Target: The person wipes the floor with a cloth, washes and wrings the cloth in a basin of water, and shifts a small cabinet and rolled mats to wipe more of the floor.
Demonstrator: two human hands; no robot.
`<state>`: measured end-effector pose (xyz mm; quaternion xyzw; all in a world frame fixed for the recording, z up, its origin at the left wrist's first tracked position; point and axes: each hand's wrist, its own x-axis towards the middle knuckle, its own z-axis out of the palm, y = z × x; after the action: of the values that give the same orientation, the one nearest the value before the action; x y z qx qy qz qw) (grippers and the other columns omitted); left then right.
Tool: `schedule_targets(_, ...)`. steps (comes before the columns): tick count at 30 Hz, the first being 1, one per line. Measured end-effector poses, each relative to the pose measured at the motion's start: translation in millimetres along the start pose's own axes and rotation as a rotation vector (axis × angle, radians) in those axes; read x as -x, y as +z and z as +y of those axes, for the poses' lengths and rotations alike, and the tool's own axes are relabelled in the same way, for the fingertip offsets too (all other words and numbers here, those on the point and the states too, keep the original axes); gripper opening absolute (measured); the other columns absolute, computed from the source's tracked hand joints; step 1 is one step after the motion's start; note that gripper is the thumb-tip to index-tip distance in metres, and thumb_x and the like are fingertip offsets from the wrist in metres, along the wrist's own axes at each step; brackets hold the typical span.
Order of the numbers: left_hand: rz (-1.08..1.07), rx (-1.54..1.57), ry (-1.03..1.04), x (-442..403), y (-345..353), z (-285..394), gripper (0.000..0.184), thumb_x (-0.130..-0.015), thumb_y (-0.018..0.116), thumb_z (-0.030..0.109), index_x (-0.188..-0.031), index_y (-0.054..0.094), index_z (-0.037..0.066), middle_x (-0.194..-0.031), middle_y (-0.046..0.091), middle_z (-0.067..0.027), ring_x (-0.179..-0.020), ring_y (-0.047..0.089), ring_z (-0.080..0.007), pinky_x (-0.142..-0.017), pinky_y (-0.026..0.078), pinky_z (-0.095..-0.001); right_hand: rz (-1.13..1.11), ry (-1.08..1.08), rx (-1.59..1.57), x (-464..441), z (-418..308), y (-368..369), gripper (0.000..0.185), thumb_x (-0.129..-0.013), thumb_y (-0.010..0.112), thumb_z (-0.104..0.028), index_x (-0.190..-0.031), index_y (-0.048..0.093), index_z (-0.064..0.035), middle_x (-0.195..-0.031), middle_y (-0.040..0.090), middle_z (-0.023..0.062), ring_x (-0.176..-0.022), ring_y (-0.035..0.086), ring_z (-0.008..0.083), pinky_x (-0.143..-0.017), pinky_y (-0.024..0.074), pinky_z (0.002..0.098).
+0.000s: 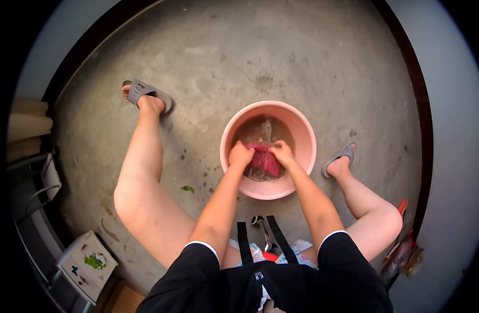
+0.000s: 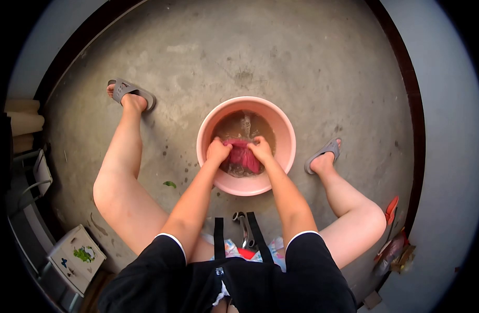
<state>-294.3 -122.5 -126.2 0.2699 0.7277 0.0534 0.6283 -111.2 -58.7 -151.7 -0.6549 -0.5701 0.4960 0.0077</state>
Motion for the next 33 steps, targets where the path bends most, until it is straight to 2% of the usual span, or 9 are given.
schedule_targets(2,0.570,0.027,0.267,3,8,4,0.063,-0.075,0.068,0.021,-0.134,0.045,0.017,-0.132,0.044,-0.0186,-0.122,0.043,-0.0357,-0.098,0.040,-0.0462,0.421,-0.213,0.176,8,-7,3,0.047,-0.082,0.061,-0.020,-0.127,0.049,-0.0182,-0.124,0.051,0.0193,-0.114,0.048,0.0360,-0.098,0.0396,0.0429)
schedule_targets(6,0.450,-0.242,0.297,7,17,1,0.065,-0.077,0.067,0.016,-0.136,0.040,0.019,-0.138,0.030,-0.0189,-0.125,0.033,-0.0369,-0.100,0.039,-0.0419,0.235,-0.483,0.572,39,-5,29,0.048,-0.080,0.063,-0.020,-0.126,0.050,-0.0262,-0.132,0.042,0.0136,-0.121,0.040,0.0345,-0.098,0.0375,0.0476)
schedule_targets(11,0.597,-0.279,0.216,-13,42,-16,0.052,-0.081,0.058,0.019,-0.132,0.048,0.025,-0.126,0.039,-0.0173,-0.117,0.039,-0.0351,-0.095,0.042,-0.0436,0.265,-0.246,0.669,37,-20,27,0.052,-0.076,0.064,-0.016,-0.125,0.049,-0.0194,-0.126,0.042,0.0174,-0.113,0.043,0.0365,-0.097,0.0368,0.0494)
schedule_targets(13,0.543,-0.188,0.139,5,40,-2,0.047,-0.083,0.055,0.022,-0.131,0.050,0.024,-0.128,0.039,-0.0187,-0.117,0.041,-0.0370,-0.097,0.041,-0.0427,0.551,0.061,0.488,30,-22,53,0.060,-0.072,0.067,-0.016,-0.127,0.044,-0.0155,-0.126,0.040,0.0200,-0.113,0.042,0.0392,-0.098,0.0351,0.0494)
schedule_targets(17,0.403,0.455,0.038,-32,63,-3,0.049,-0.086,0.058,0.033,-0.133,0.048,0.023,-0.129,0.042,-0.0188,-0.115,0.046,-0.0369,-0.101,0.037,-0.0400,0.368,-0.107,-0.167,8,-11,74,0.048,-0.080,0.063,-0.013,-0.124,0.045,-0.0060,-0.120,0.051,0.0211,-0.106,0.053,0.0303,-0.091,0.0429,0.0360)
schedule_targets(19,-0.012,1.358,0.266,-36,56,-4,0.053,-0.085,0.060,0.045,-0.129,0.050,0.017,-0.122,0.049,-0.0149,-0.110,0.050,-0.0287,-0.096,0.041,-0.0386,0.314,-0.142,-0.310,21,-31,70,0.042,-0.080,0.065,-0.015,-0.118,0.050,-0.0046,-0.111,0.056,0.0207,-0.100,0.057,0.0284,-0.088,0.0447,0.0348)
schedule_targets(21,-0.387,1.529,0.036,-32,34,-3,0.049,-0.082,0.064,0.050,-0.107,0.054,0.009,-0.104,0.059,-0.0098,-0.093,0.058,-0.0220,-0.079,0.049,-0.0380,0.350,-0.220,-0.426,55,-68,68,0.027,-0.081,0.067,-0.021,-0.098,0.060,-0.0019,-0.087,0.065,0.0169,-0.080,0.062,0.0216,-0.075,0.0487,0.0326)
schedule_targets(30,0.151,1.235,0.235,-11,35,22,0.034,-0.086,0.060,0.029,-0.099,0.063,-0.003,-0.090,0.063,-0.0111,-0.077,0.059,-0.0176,-0.068,0.048,-0.0303,0.628,-0.458,0.340,50,-83,24,0.031,-0.087,0.058,-0.032,-0.068,0.058,-0.0071,-0.061,0.058,0.0180,-0.058,0.057,0.0419,-0.056,0.0446,0.0488)
schedule_targets(33,0.360,0.793,0.170,-22,39,28,0.048,-0.084,0.061,0.033,-0.117,0.055,-0.002,-0.104,0.060,-0.0209,-0.095,0.059,-0.0294,-0.086,0.045,-0.0361,0.540,-0.332,0.410,7,-45,0,0.027,-0.091,0.051,-0.035,-0.098,0.062,-0.0114,-0.110,0.059,0.0171,-0.098,0.055,0.0372,-0.080,0.0445,0.0472)
